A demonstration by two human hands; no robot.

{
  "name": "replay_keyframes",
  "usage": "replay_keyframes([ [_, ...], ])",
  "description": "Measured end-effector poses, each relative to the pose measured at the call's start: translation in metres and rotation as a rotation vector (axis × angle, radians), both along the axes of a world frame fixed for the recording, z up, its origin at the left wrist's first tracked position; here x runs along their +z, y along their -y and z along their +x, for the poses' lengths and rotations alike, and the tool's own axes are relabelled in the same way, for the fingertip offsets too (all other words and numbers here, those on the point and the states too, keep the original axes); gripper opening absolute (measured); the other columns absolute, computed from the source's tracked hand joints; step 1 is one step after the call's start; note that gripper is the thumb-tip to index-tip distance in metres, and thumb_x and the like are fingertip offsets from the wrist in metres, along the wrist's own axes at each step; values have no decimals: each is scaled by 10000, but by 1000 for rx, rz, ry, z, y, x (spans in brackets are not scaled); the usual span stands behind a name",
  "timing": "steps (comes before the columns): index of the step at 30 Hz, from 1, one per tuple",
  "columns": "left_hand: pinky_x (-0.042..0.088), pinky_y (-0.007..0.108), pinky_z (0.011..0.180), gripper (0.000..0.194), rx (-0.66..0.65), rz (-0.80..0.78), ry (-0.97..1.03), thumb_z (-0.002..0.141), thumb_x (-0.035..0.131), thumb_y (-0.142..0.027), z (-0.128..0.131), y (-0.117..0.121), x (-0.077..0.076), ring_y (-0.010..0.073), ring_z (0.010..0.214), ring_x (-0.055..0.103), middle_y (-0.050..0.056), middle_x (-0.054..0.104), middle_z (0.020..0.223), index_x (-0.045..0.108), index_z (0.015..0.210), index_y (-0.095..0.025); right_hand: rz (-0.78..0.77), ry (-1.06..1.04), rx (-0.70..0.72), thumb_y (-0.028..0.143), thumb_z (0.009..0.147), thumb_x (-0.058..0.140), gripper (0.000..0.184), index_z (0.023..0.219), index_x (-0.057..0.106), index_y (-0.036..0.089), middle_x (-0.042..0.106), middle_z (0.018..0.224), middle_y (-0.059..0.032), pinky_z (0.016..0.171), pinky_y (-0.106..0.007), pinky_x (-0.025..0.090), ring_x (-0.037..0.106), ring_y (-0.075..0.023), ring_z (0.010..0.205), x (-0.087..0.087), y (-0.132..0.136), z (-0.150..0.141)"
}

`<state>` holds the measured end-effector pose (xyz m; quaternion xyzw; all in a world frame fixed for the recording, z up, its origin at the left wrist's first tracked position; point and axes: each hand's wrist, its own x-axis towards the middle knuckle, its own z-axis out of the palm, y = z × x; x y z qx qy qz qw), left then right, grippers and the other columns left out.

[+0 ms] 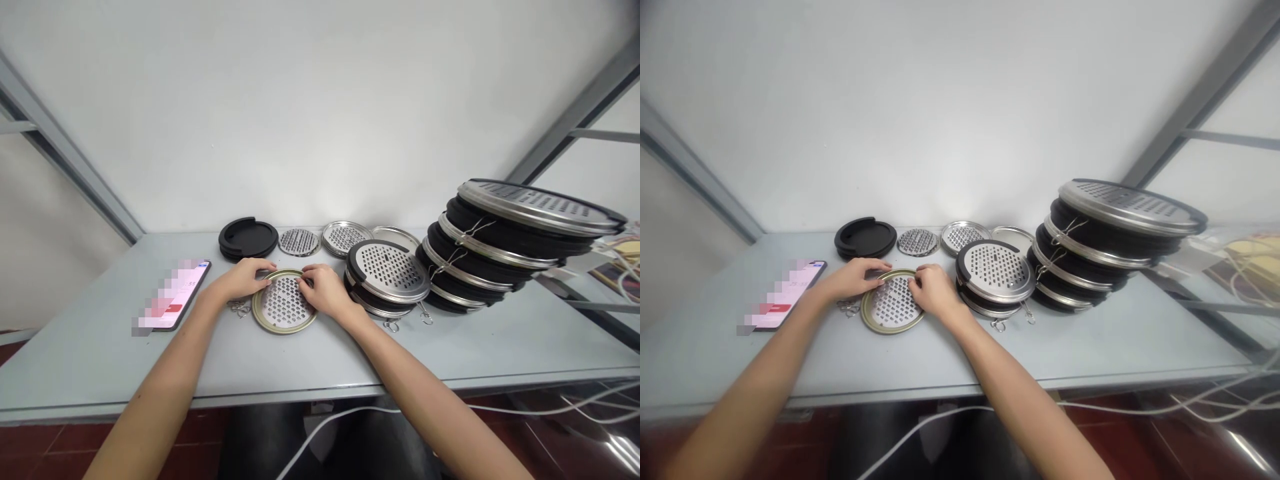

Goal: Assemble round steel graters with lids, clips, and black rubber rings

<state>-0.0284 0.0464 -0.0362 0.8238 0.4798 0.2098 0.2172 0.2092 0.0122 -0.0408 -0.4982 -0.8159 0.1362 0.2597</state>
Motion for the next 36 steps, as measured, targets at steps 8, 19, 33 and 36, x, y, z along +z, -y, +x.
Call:
replay_keyframes([
  [8, 476, 430, 1037, 371, -29, 24, -18, 765, 610, -267, -2, -1, -2, 277, 1146, 643, 58, 704, 1219, 710, 1122, -254, -10, 11, 33, 274, 916, 553, 250, 1007, 749, 149, 679, 1192, -129, 988, -332, 413, 591, -245, 1113, -6, 2, -4],
  [19, 461, 453, 1032, 432, -23, 187, 6, 910, 539, -510, 24, 13, 10, 290, 1176, 601, 109, 695, 1206, 690, 1180, -208, 131, -467, -87, 249, 907, 519, 241, 977, 740, 182, 747, 1016, -74, 898, -312, 480, 663, -210, 978, 8, 3, -2],
  [33, 394, 469, 1098, 522, -206, 149, -154, 822, 677, -549, 54, 32, 9, 319, 1300, 497, 138, 529, 1416, 671, 1245, -243, -121, -782, -150, 370, 915, 473, 306, 915, 710, 176, 753, 951, -54, 795, -293, 495, 684, -199, 904, 1, -11, -5],
  [36, 394, 480, 1096, 523, -173, 136, -177, 812, 687, -543, 55, 31, 8, 331, 1299, 497, 126, 534, 1418, 670, 1245, -249, -121, -756, -149, 333, 909, 493, 268, 924, 711, 178, 754, 979, -59, 787, -286, 502, 683, -200, 934, 4, -8, -6],
])
